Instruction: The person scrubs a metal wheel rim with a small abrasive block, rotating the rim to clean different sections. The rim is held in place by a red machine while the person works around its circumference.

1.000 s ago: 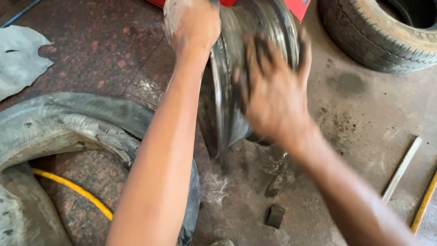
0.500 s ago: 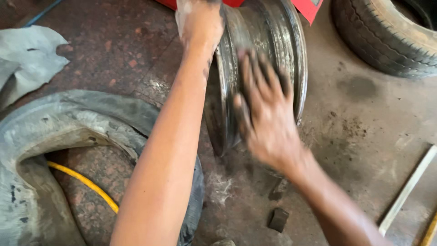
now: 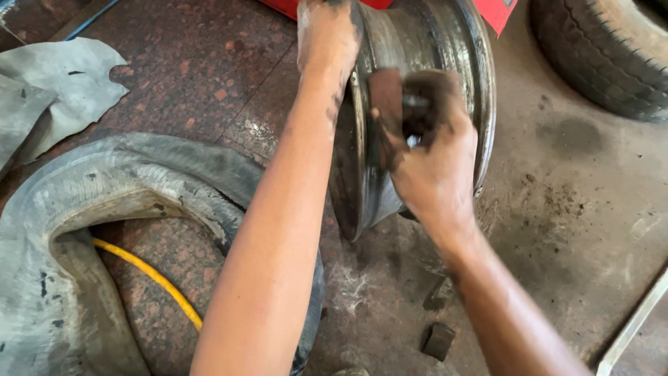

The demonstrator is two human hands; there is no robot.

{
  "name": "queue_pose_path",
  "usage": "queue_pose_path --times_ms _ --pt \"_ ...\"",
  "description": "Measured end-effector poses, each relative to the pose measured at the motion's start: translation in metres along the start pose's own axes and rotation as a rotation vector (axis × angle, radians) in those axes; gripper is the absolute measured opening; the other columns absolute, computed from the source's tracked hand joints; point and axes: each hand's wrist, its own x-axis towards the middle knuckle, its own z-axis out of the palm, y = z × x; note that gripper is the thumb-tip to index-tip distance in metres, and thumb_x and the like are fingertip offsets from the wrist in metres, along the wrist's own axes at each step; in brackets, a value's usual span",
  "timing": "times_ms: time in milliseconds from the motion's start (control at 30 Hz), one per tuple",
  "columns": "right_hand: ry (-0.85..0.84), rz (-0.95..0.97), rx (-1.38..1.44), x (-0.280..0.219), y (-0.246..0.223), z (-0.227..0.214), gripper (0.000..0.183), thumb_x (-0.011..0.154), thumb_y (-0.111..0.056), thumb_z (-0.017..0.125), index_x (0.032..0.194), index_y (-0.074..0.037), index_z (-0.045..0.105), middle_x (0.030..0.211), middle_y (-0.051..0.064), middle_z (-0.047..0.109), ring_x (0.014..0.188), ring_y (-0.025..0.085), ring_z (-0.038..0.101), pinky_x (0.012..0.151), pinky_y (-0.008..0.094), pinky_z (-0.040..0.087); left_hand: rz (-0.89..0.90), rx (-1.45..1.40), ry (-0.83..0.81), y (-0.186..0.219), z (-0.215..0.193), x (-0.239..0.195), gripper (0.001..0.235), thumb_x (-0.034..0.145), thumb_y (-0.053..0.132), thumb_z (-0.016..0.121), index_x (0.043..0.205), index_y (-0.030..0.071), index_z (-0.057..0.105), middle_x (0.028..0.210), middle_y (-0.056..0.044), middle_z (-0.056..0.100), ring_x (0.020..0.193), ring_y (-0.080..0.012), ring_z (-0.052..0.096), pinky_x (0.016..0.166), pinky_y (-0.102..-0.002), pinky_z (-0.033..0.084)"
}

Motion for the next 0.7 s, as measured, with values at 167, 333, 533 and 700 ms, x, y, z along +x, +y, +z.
queue_pose_path --times_ms 167,333,533,700 --pt "0.087 0.222 -0.077 -0.018 -0.011 0.005 0.012 0.098 -0.006 0.072 0.105 -0.002 0.064 0.085 0.007 0.069 0.072 0.010 0.064 0.062 0.025 0.052 -0.413 -0.572 0.086 0.047 -0.036 -0.019 0.025 0.101 0.020 0.048 0.110 0.002 0.063 0.096 -0.017 0.067 0.084 -0.0345 0.065 0.074 -0.046 0.052" --pt "0.079 0.018 -0.475 -0.012 0.014 0.007 0.016 0.103 -0.013 0.073 0.096 0.001 0.068 0.082 0.010 0.067 0.066 0.016 0.062 0.056 0.035 0.049 -0.397 -0.420 0.107 0.102 -0.089 -0.039 0.036 0.103 0.028 0.046 0.122 0.002 0.063 0.110 -0.021 0.069 0.101 -0.0381 0.066 0.087 -0.045 0.051" --pt "0.029 -0.154 -0.678 0.087 0.040 0.015 0.027 0.101 -0.028 0.073 0.094 -0.002 0.068 0.085 0.014 0.069 0.088 0.036 0.068 0.090 0.053 0.052 -0.301 -0.525 0.140 0.115 -0.106 -0.059 0.049 0.106 0.035 0.043 0.136 0.002 0.062 0.129 -0.023 0.070 0.121 -0.0389 0.067 0.103 -0.042 0.051" --pt "-0.036 0.174 -0.777 0.004 0.027 -0.004 0.029 0.104 -0.034 0.062 0.100 -0.006 0.067 0.081 0.014 0.067 0.086 0.039 0.062 0.099 0.051 0.045 -0.333 -0.375 0.049 0.102 -0.107 -0.053 0.055 0.104 0.039 0.048 0.140 -0.001 0.057 0.142 -0.026 0.057 0.136 -0.0399 0.049 0.114 -0.043 0.037"
